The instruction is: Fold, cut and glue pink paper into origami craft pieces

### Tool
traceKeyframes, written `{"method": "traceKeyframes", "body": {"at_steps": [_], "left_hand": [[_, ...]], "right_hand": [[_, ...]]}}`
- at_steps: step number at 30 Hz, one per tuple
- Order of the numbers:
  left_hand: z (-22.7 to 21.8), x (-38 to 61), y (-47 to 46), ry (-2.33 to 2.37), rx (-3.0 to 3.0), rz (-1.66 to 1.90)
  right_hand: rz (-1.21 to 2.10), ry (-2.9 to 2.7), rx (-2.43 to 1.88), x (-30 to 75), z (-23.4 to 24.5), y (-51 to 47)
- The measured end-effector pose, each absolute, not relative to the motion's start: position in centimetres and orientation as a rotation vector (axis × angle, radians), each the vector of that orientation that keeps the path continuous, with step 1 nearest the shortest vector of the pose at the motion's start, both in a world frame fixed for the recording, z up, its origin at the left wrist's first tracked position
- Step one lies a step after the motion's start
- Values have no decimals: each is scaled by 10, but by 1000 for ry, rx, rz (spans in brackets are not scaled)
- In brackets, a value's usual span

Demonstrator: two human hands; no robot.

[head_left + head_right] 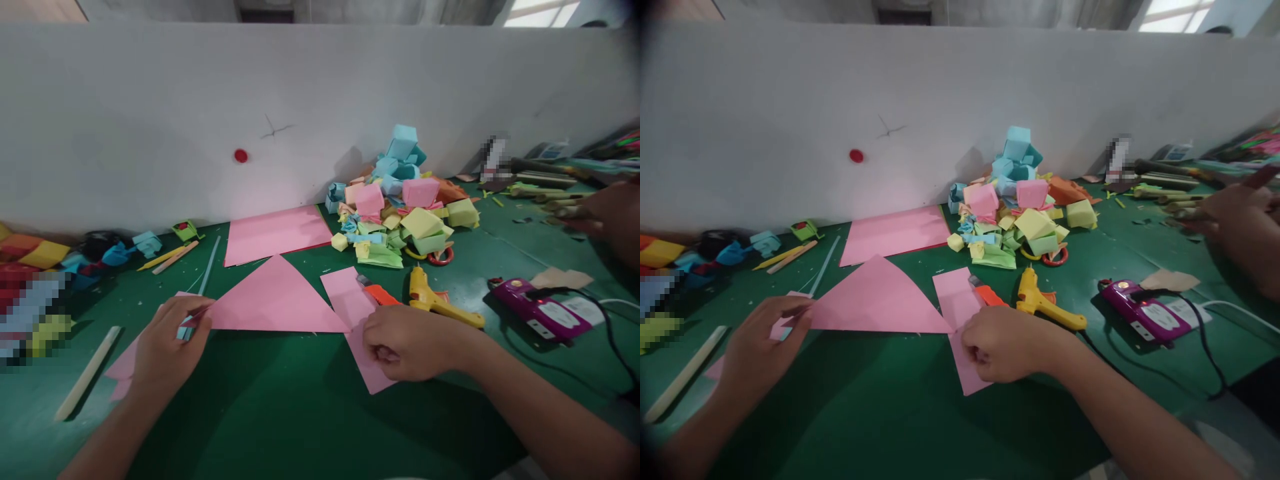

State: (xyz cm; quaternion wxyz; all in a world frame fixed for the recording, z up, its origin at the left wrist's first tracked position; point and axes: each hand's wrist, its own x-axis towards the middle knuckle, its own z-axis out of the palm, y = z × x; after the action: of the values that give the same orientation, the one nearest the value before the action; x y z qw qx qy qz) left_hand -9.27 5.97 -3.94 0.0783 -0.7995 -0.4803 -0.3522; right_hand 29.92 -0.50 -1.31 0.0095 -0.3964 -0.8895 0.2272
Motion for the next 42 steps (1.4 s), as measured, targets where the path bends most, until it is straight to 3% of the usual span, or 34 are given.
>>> {"method": "traceKeyframes", "body": {"at_steps": [8,30,42], "left_hand": [[-40,-93,60,-1452,-2413,-1010],[-39,-91,60,-1427,-2387,-996],[-40,-91,61,-1467,-2388,-1018]], "right_hand": [[731,-2626,-1203,311,-3,-2],[901,-2640,-907,309,-32,14],[618,-2579,-1173,304,-6,8]]}}
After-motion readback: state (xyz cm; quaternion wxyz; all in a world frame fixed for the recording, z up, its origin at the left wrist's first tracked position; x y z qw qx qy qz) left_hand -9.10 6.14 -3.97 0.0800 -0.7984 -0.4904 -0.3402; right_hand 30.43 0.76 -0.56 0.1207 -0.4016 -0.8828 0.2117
